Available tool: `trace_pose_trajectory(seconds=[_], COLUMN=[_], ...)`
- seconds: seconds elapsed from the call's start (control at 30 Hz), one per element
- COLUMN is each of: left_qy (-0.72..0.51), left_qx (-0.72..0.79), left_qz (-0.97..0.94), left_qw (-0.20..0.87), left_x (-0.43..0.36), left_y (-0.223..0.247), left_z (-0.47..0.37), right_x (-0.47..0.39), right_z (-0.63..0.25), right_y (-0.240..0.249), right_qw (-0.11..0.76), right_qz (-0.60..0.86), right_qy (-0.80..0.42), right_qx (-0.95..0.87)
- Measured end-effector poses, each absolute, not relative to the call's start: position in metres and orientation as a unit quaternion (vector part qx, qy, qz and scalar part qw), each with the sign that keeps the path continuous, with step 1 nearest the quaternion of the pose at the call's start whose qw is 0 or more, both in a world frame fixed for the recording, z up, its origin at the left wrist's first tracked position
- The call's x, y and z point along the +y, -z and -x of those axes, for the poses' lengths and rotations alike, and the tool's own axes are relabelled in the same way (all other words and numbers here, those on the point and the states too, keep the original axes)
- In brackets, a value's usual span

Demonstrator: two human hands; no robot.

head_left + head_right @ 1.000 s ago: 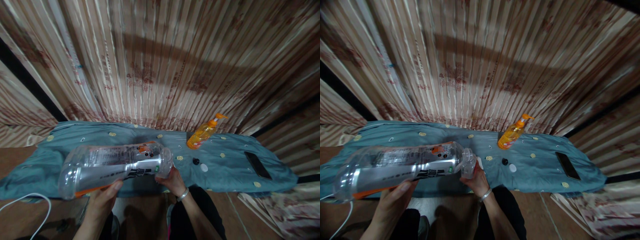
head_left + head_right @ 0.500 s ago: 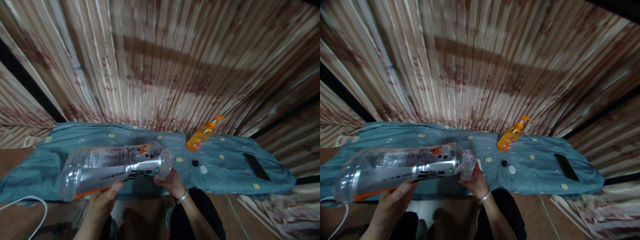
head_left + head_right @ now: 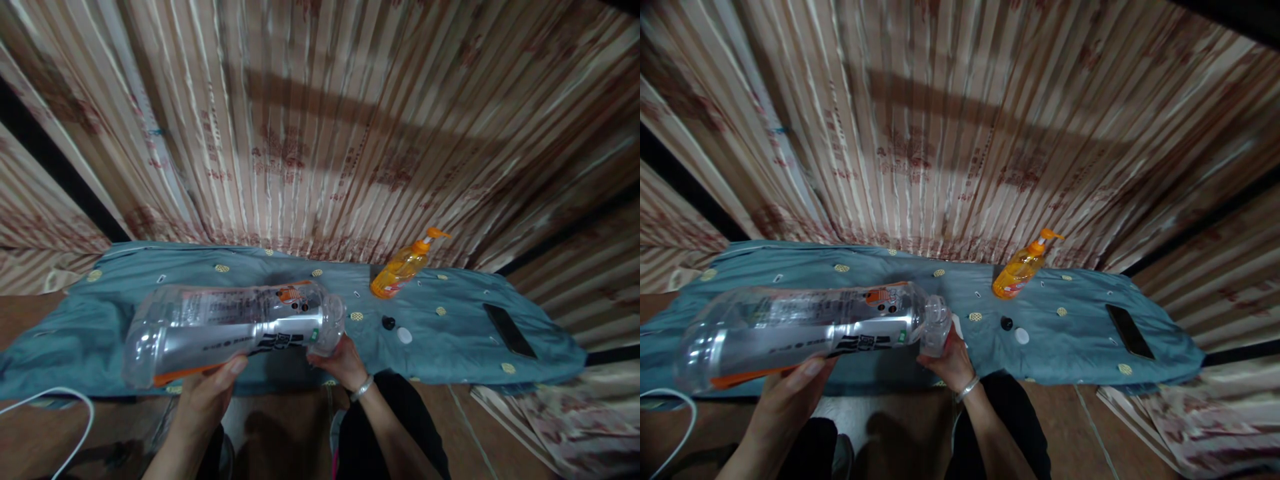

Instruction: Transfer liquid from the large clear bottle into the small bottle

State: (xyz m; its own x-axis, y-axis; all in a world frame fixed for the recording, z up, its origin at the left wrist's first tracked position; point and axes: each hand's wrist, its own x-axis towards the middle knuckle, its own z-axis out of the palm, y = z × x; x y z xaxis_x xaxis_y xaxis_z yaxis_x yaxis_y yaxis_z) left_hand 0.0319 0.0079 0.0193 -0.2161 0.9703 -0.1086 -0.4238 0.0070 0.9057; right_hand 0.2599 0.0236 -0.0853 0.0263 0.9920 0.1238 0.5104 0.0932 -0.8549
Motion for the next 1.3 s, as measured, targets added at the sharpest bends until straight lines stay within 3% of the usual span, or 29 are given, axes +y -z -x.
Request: trace_pose_trajectory(seconds=[1.3], left_qy=[-0.612], left_qx=[0.477], left_qz=[-0.303], left_qw=[0.553], left_x=[0.0048], left_y=[-0.0216], left_z=[-0.0343], right_x=[0.0240], right_z=[-0.2601], right_y=[0.0859], right_qw=[0.395], right_qz=[0.600], right_qy=[-0.326], right_qx=[-0.614])
